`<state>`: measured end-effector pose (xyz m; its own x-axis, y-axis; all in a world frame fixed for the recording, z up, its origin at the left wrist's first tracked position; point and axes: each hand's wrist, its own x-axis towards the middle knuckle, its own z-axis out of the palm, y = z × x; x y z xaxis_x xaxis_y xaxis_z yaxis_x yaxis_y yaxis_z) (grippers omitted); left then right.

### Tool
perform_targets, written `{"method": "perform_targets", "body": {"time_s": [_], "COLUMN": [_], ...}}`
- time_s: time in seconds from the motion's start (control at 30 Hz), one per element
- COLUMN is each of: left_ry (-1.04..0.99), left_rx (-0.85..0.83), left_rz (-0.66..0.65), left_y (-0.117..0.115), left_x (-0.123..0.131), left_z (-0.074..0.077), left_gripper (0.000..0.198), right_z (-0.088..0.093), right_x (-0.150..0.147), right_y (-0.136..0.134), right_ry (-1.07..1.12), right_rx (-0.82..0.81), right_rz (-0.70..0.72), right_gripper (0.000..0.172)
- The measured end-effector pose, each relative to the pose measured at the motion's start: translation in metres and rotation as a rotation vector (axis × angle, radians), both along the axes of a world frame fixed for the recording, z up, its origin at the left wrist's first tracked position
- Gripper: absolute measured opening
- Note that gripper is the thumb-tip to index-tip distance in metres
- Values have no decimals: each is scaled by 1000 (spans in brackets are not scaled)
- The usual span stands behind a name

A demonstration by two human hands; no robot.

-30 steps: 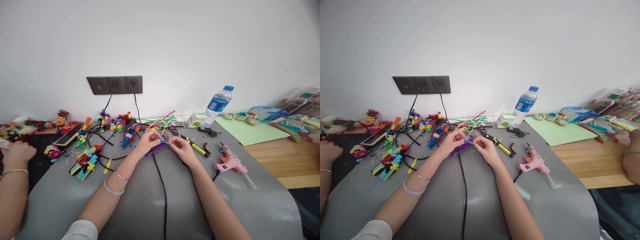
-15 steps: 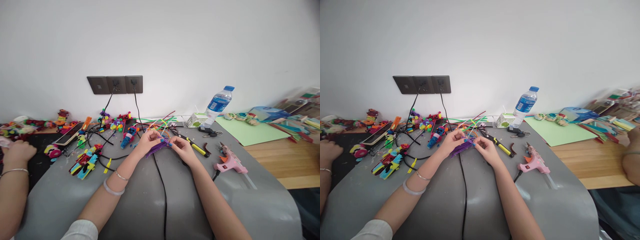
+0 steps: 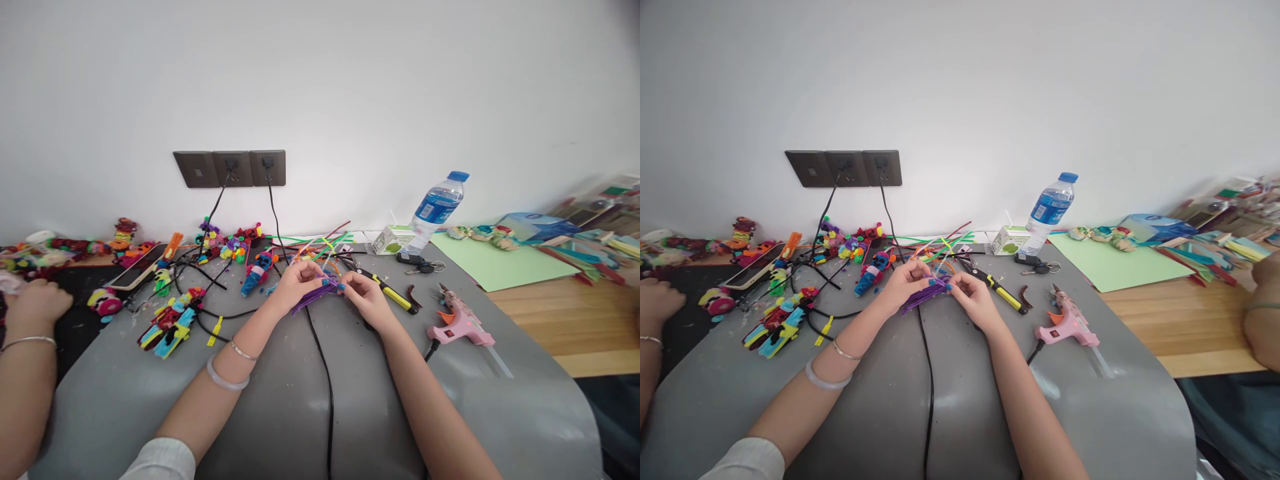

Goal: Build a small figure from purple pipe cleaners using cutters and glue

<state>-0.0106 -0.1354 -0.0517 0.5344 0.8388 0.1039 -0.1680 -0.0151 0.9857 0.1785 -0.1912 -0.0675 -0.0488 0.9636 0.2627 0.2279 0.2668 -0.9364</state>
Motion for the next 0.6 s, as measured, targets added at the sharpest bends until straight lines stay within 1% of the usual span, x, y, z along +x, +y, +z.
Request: {"method": "perform_targets", "body": {"time_s": [0.37,0.6], "left_ry": [21,5], "left_rx": [13,-4], "left_rz": [5,5], "left_y": [-2,-2], "left_x": [1,1], "left_z": [3,3], "left_gripper": [30,30], "right_z": [1,0], "right_x": [-1,0], "right_y": [-1,0], "right_ry": [-15,3], "right_rx": [8,20], "right_rz": [1,7], "right_gripper": [31,27]}}
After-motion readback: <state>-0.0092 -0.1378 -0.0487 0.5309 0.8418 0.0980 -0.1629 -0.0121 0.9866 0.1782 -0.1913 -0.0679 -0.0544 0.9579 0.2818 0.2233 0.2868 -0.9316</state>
